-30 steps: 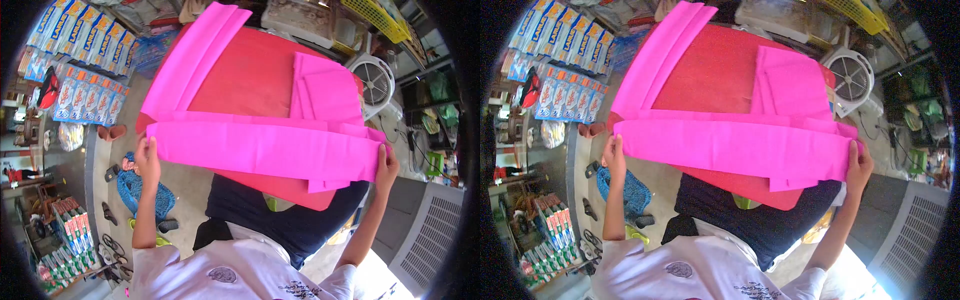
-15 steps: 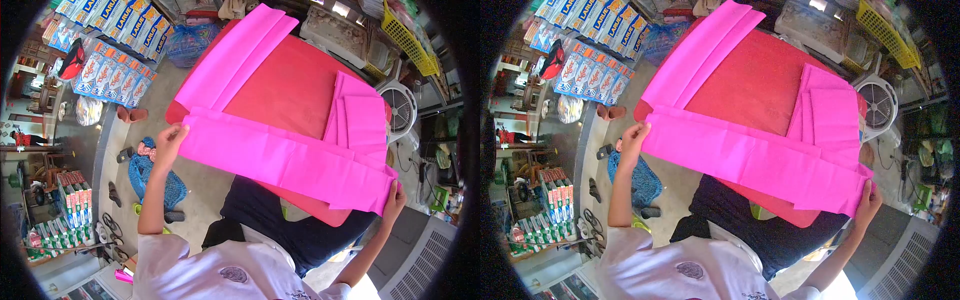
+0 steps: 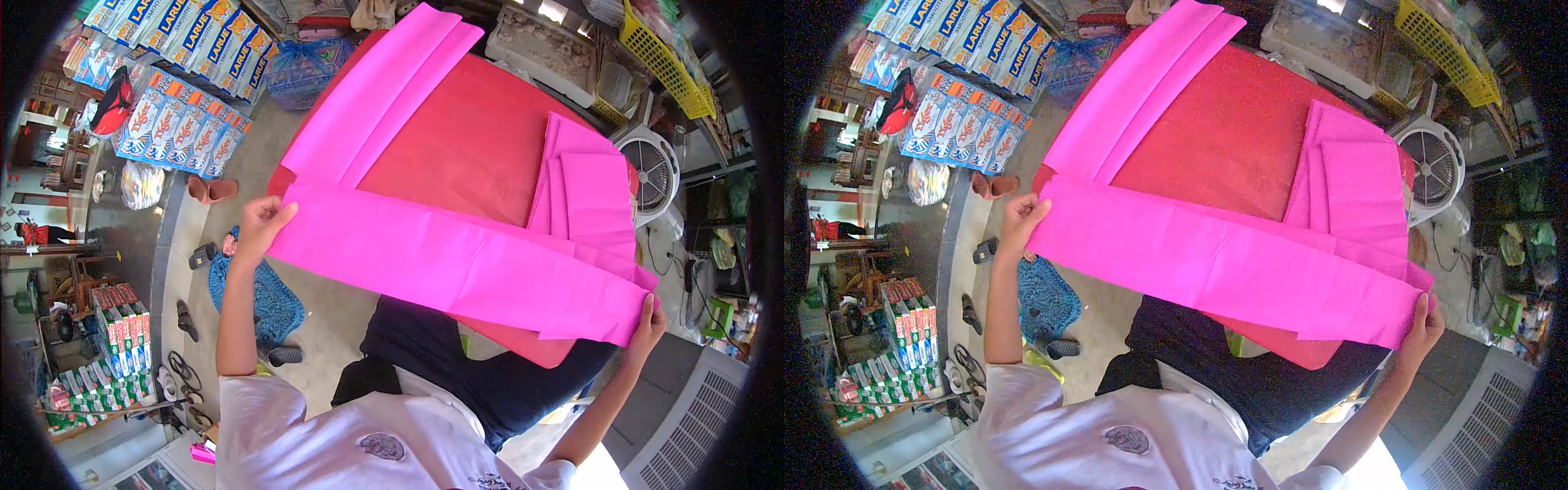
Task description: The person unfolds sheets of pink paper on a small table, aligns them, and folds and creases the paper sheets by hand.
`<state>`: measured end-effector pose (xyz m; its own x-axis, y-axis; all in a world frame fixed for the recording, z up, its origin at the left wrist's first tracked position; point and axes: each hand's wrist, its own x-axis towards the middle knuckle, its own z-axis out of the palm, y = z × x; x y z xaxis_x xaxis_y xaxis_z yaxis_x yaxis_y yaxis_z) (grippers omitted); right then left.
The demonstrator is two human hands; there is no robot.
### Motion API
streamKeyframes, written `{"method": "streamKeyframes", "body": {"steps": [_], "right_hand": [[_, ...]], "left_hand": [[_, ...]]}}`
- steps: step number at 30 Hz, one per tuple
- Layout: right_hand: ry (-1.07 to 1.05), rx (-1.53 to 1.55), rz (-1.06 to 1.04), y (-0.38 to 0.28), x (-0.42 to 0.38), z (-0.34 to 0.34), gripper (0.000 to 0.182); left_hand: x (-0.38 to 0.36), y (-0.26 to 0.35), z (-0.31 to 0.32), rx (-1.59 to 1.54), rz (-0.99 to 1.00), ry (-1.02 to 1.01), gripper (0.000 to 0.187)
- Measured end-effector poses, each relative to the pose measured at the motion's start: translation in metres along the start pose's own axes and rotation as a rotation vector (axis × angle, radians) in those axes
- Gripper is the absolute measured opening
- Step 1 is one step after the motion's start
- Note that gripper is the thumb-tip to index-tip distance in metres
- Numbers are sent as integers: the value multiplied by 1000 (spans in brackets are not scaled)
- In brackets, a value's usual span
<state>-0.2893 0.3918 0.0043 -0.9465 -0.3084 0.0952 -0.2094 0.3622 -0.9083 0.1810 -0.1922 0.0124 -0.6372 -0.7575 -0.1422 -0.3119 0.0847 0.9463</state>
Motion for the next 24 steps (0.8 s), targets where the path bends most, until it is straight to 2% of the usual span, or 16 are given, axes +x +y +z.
{"method": "streamKeyframes", "body": {"steps": [5, 8, 13, 16, 20, 23, 24], "right_hand": [[-95, -99, 63, -14, -2, 18, 34], [-121, -197, 24, -21, -3, 25, 35], [-111, -312, -25, -11, -2, 27, 35], [-116, -247, 49, -13, -5, 29, 35], [-130, -270, 47, -19, -7, 28, 34], [-147, -279, 47, -15, -8, 23, 33], [-141, -270, 44, -18, -11, 26, 33]], "left_hand": [[-1, -6, -8, 20, -40, 4, 23], [2, 23, 18, -93, -4, 62, 17], [12, -1, 5, 127, 17, 15, 15], [16, -1, 10, 85, 32, 35, 16], [18, -1, 12, 40, 37, 96, 19], [27, 0, 14, 210, 321, 39, 21], [28, 2, 13, 221, 341, 10, 21]]}}
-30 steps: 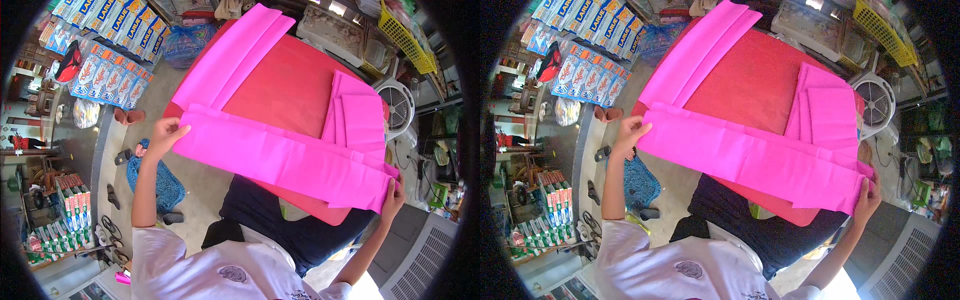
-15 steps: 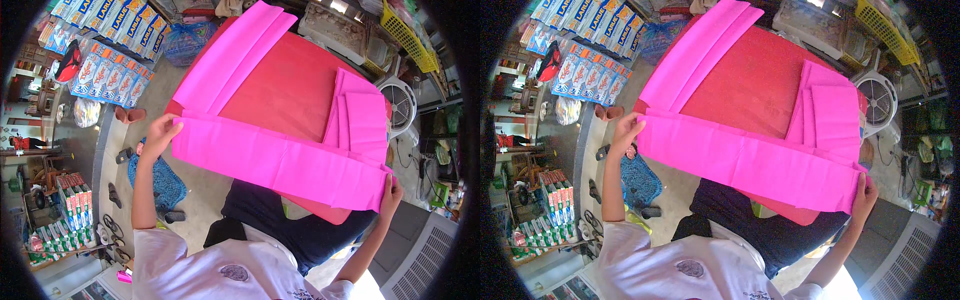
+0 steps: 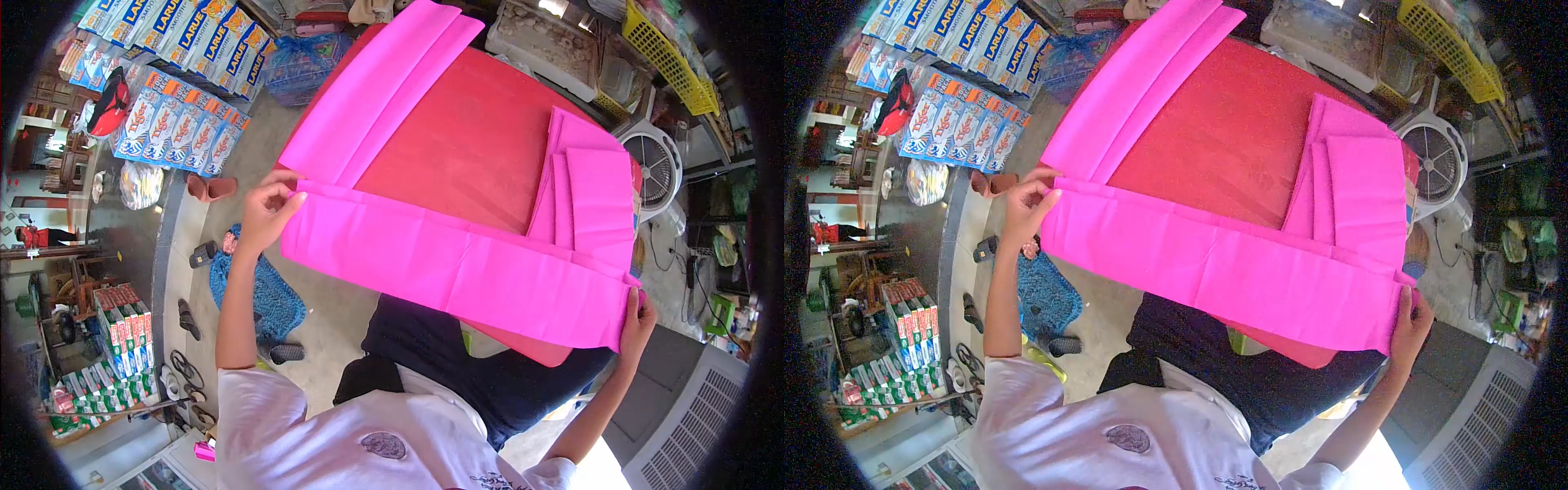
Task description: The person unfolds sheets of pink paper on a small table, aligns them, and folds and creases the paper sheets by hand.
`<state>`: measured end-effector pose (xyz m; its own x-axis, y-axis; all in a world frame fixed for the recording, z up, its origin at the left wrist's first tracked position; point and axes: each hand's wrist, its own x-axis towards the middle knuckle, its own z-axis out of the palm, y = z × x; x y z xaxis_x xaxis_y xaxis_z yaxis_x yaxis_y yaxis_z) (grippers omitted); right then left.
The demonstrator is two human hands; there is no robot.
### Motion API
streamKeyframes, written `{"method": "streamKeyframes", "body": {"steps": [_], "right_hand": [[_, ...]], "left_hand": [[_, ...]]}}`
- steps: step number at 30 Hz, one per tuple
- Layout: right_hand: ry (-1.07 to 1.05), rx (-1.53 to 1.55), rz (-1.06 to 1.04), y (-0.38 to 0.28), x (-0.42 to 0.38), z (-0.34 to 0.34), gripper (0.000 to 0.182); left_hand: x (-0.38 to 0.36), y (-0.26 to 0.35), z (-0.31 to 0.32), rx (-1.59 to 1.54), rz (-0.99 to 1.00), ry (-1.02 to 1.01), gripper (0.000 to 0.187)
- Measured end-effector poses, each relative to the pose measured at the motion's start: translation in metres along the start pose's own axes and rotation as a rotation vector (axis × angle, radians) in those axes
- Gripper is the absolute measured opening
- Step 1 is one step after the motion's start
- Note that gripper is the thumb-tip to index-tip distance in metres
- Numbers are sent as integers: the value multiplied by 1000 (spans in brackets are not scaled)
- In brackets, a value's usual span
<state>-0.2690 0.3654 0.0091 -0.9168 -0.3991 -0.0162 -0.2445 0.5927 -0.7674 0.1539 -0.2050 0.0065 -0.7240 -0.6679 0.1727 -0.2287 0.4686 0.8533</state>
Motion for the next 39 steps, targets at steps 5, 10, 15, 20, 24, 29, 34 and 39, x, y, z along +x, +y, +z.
{"method": "streamKeyframes", "body": {"steps": [5, 10, 15, 20, 24, 29, 34, 39], "right_hand": [[-22, 40, -8, 0, -2, 4, 31], [-16, 15, -5, -6, -2, 0, 31], [13, -6, 3, -3, 0, 3, 37], [58, 27, 59, -8, 0, 10, 36], [123, 24, -163, -10, 4, 11, 25], [179, 218, 5, -14, -1, -1, 23], [214, 258, 20, -44, 19, -14, 25], [76, 223, 23, -72, 40, -8, 21]], "left_hand": [[12, 19, -3, 56, 64, -117, 22], [10, -7, 2, -113, -55, -5, 20], [12, -16, 0, -58, -100, 42, 24], [14, -20, -1, 73, -109, 99, 39], [12, -28, -3, 37, -108, 128, 40], [10, -33, -11, -96, -146, 210, 36], [22, -22, -29, -294, -216, 219, 29], [50, -19, -46, -143, -272, 121, 28]]}}
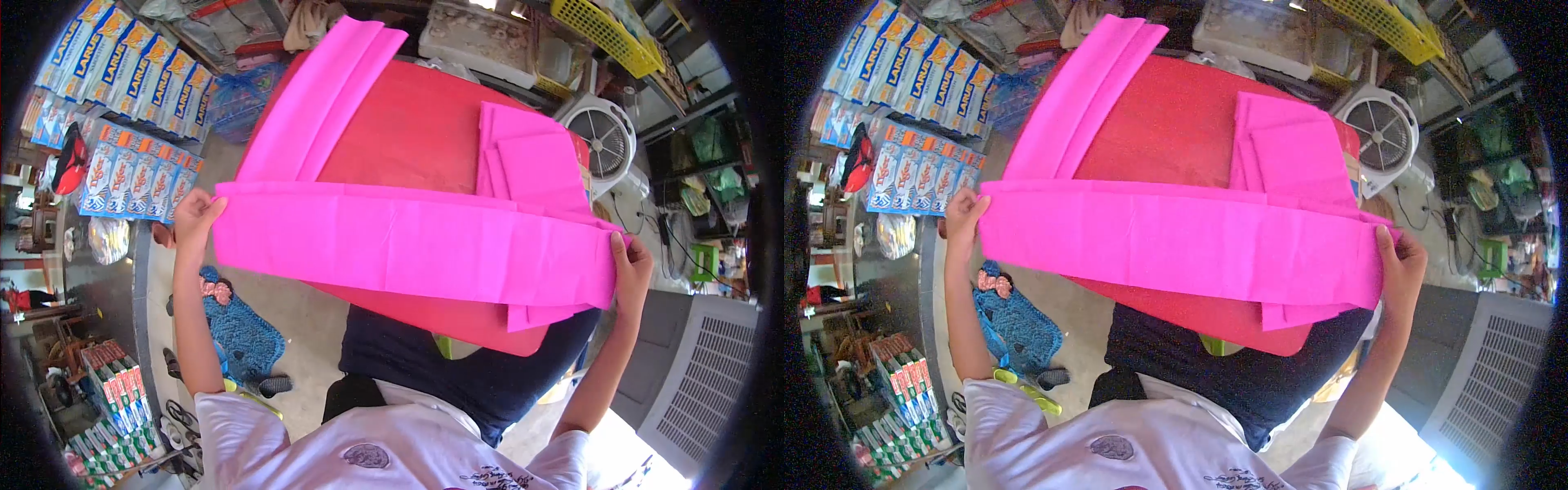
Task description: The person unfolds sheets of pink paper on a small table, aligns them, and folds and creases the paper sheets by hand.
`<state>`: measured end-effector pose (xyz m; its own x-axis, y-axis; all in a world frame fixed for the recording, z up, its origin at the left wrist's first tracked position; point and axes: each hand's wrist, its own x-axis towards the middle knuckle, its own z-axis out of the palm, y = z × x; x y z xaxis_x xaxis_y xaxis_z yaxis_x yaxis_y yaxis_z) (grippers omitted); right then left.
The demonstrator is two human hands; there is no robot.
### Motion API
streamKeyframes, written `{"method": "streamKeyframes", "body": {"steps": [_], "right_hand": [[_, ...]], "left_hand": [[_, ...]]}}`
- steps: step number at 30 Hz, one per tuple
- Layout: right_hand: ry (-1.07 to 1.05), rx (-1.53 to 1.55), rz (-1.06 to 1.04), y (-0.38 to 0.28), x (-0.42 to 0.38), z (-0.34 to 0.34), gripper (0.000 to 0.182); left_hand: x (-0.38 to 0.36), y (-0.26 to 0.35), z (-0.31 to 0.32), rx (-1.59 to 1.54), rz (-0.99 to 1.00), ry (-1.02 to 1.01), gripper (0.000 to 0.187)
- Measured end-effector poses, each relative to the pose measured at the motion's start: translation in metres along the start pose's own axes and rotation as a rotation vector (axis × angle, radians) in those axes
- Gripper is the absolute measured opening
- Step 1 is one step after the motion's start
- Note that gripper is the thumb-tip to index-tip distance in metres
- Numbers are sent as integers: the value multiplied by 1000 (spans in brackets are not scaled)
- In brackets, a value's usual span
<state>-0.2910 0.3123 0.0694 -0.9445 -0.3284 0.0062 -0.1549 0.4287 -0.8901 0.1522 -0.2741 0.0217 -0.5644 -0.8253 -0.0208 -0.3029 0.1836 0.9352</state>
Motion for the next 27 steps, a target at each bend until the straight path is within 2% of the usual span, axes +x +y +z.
{"method": "streamKeyframes", "body": {"steps": [2, 7, 10, 13, 14, 16, 17, 19, 20, 21, 22, 23, 25, 27], "right_hand": [[-63, -4, -27, 8, 11, 10, 20], [-57, -144, -65, 9, 5, 28, 19], [-62, -207, -100, 18, 2, 28, 17], [-17, -340, -59, 0, -10, 24, 12], [5, -388, -36, -16, -16, 27, 14], [192, -522, -315, -54, -35, 38, 19], [280, -586, -454, -71, -49, 50, 22], [105, -377, -535, -103, -90, 88, 30], [-177, -313, -508, -118, -108, 108, 41], [-366, -278, -591, -126, -120, 137, 58], [-506, -295, -649, -124, -130, 170, 75], [-608, -353, -686, -123, -137, 197, 82], [-652, -448, -796, -112, -149, 235, 81], [-657, -486, -747, -99, -159, 252, 83]], "left_hand": [[12, 4, 6, 6, -3, -1, 25], [33, -7, 14, 106, 50, 10, 23], [39, -15, 21, 168, 131, 83, 24], [29, 4, 31, 349, 43, 145, 27], [24, 12, 36, 513, 227, 225, 31], [8, 34, 52, 842, 602, 386, 39], [-8, 55, 63, 809, 629, 316, 42], [-46, 70, 95, 744, 704, 115, 49], [-64, 70, 111, 709, 754, -14, 53], [-82, 79, 130, 728, 755, -157, 59], [-97, 87, 147, 746, 753, -301, 65], [-110, 86, 159, 755, 709, -375, 73], [-118, 75, 165, 793, 652, -485, 84], [-119, 67, 167, 848, 625, -550, 89]]}}
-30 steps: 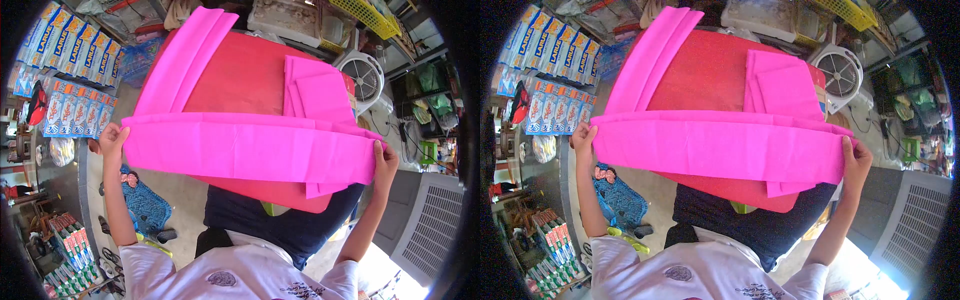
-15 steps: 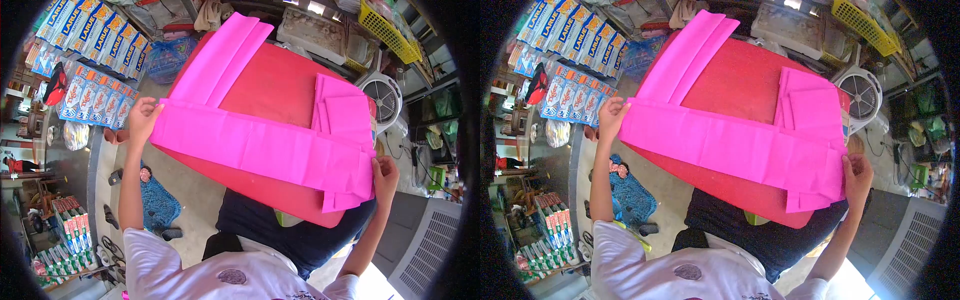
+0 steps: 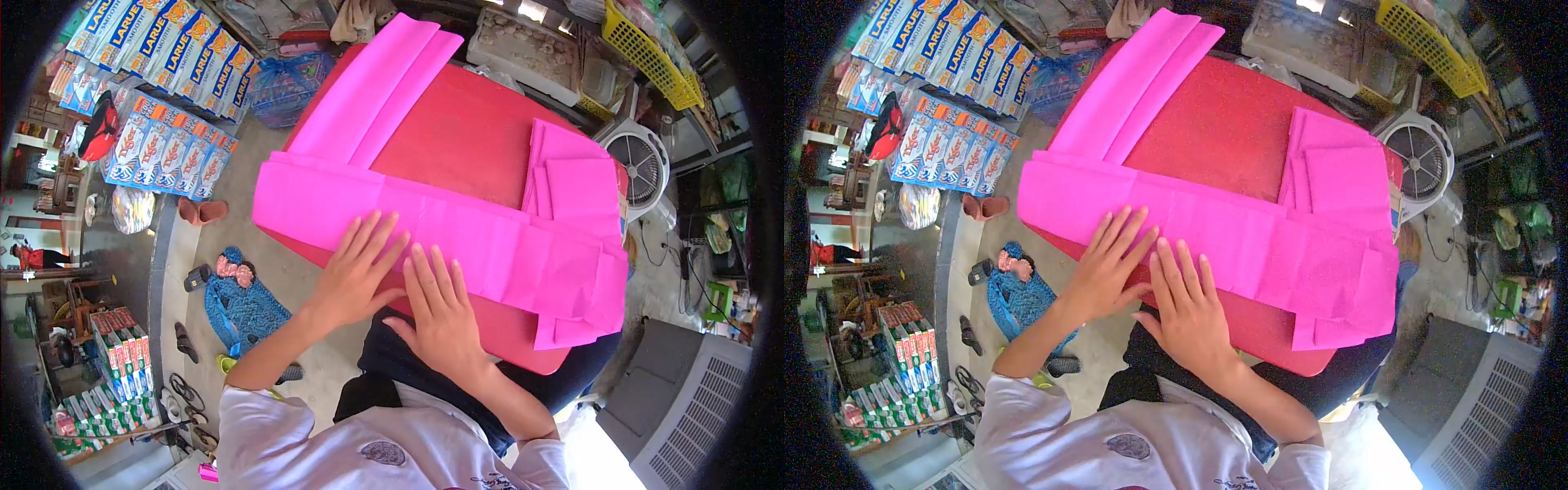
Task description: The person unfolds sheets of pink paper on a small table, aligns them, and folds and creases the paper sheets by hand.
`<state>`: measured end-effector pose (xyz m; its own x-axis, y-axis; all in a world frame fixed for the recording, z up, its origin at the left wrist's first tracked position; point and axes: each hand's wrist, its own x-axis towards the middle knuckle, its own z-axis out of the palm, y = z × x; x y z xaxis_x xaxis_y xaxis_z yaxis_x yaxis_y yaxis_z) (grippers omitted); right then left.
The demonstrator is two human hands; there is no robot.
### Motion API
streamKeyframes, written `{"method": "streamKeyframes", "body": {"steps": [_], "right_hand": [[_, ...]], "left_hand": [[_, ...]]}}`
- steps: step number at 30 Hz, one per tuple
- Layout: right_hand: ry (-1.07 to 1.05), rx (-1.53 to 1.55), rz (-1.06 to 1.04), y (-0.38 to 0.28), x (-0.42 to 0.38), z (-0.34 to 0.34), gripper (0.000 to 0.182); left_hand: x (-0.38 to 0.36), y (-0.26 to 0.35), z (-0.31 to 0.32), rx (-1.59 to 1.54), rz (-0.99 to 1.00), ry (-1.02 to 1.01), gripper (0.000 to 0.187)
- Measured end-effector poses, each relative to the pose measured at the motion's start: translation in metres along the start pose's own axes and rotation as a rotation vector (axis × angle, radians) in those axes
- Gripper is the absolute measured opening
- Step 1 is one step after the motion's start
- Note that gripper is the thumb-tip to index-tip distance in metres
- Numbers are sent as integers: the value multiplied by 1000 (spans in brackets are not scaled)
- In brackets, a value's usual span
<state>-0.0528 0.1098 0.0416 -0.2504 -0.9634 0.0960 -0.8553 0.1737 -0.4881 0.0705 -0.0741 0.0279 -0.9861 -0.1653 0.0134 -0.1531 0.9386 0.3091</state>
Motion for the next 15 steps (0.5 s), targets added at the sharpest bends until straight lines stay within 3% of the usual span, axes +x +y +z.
{"method": "streamKeyframes", "body": {"steps": [11, 15], "right_hand": [[-39, -59, 326, 12, -64, -11, 90], [-3, -95, 441, 18, -90, -33, 91]], "left_hand": [[-10, -22, 1, 121, -157, 67, 92], [-15, -40, 0, 169, -225, 122, 82]]}}
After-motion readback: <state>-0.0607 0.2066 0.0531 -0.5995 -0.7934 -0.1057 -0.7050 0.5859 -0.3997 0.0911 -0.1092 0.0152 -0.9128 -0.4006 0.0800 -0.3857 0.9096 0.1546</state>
